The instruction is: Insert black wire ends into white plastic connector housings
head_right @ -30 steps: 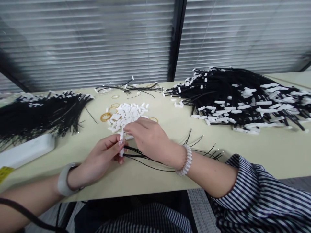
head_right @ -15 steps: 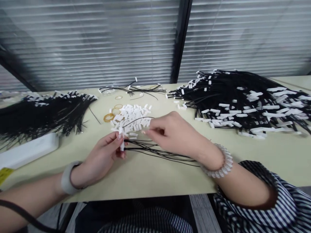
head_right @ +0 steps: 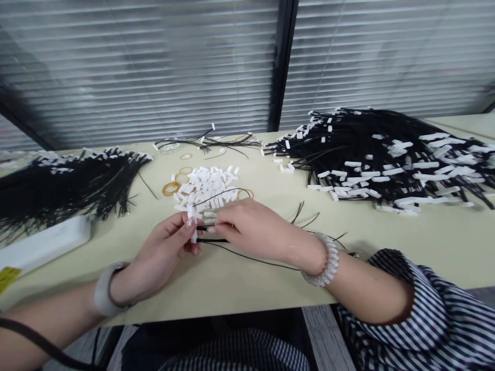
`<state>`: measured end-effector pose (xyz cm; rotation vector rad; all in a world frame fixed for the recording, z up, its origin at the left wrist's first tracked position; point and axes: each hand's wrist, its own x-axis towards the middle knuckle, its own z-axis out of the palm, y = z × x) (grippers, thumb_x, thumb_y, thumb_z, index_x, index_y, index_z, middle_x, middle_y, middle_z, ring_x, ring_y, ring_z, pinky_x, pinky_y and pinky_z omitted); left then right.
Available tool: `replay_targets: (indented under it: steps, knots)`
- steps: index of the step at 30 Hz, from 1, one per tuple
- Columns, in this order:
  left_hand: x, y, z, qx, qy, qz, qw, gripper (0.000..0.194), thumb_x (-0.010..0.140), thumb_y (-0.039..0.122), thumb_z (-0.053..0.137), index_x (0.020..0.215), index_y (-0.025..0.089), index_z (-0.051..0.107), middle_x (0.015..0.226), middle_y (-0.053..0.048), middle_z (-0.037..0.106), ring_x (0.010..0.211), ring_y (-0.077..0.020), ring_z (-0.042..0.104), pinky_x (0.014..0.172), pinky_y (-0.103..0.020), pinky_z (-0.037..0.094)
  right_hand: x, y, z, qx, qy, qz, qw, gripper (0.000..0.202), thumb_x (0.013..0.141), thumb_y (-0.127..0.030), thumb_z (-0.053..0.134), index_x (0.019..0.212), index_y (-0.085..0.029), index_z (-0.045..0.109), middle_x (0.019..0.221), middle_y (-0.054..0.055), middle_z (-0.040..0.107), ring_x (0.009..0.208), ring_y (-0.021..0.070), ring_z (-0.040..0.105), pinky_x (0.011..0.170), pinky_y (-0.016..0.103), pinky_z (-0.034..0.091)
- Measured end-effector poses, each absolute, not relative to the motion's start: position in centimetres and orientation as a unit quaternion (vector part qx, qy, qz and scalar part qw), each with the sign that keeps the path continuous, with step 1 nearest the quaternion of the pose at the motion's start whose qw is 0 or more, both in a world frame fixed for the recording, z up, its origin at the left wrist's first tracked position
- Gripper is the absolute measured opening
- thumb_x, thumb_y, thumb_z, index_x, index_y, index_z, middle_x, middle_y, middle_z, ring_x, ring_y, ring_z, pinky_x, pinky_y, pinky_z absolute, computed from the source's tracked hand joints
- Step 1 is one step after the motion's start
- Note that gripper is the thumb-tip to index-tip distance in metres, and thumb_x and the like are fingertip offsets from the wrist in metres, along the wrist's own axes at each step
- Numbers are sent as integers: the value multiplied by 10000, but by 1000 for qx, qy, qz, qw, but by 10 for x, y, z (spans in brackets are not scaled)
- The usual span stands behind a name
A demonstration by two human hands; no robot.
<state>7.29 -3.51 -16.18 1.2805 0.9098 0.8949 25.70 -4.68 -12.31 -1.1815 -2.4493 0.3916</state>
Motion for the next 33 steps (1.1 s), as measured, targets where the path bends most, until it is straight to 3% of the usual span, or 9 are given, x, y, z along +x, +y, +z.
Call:
replay_targets:
  steps: [8,13,17,19,21,24,27,30,33]
  knots:
    - [70,-35,-163,585,377,383,607,241,810,357,557,694,155,493,632,40,493,516,-59,505,518,-199,437,255,-46,-128,-457,-868,116,159,274,899,-212,376,659,-160,497,627,-22,534,582,79,435,582,225,311]
    - [70,-34,-165,580,394,379,604,242,817,350,552,692,151,497,616,39,507,497,-54,505,496,-187,425,257,-50,-125,-430,-892,-92,103,118,826,-119,449,757,-160,536,766,35,574,715,149,492,619,278,326]
    - [72,-35,-164,554,403,394,613,208,806,328,562,716,147,509,646,36,527,483,-48,503,475,-182,417,275,-48,-113,-482,-846,-215,80,153,792,-112,479,667,-167,550,618,30,545,599,159,493,535,291,307]
    - [72,-35,-163,546,404,399,616,210,802,321,563,703,145,506,647,35,531,478,-48,501,473,-183,418,288,-44,-107,-543,-796,-222,148,176,808,-147,478,679,-166,597,570,23,560,560,155,520,516,292,338]
    - [73,-35,-163,542,404,402,617,210,801,319,559,699,143,509,649,32,536,471,-48,501,473,-188,420,300,-40,-102,-558,-747,-207,295,140,796,-151,513,780,-164,651,685,40,641,664,172,592,590,316,426]
    - [73,-35,-164,537,404,405,620,203,798,318,557,707,142,512,672,25,550,468,-51,504,475,-200,425,308,-36,-96,-481,-666,-48,568,214,794,-137,543,978,-178,645,1024,66,647,926,184,608,767,352,487]
    - [73,-35,-164,543,406,404,614,211,798,316,557,689,144,504,669,24,550,473,-52,505,470,-196,415,307,-36,-92,-390,-544,126,732,203,858,-160,478,987,-211,626,1038,43,619,835,111,613,692,296,506]
    - [73,-35,-165,546,407,405,610,205,797,313,558,691,145,510,673,25,549,470,-50,498,466,-194,408,296,-40,-95,-374,-531,161,743,315,833,-121,508,1113,-257,555,773,-7,602,633,75,562,482,211,424]
    - [73,-35,-165,547,408,406,608,193,795,317,559,713,147,518,690,22,555,471,-52,495,472,-201,418,277,-47,-104,-421,-647,173,612,354,766,-68,569,1069,-251,561,665,-37,579,609,87,552,478,207,404]
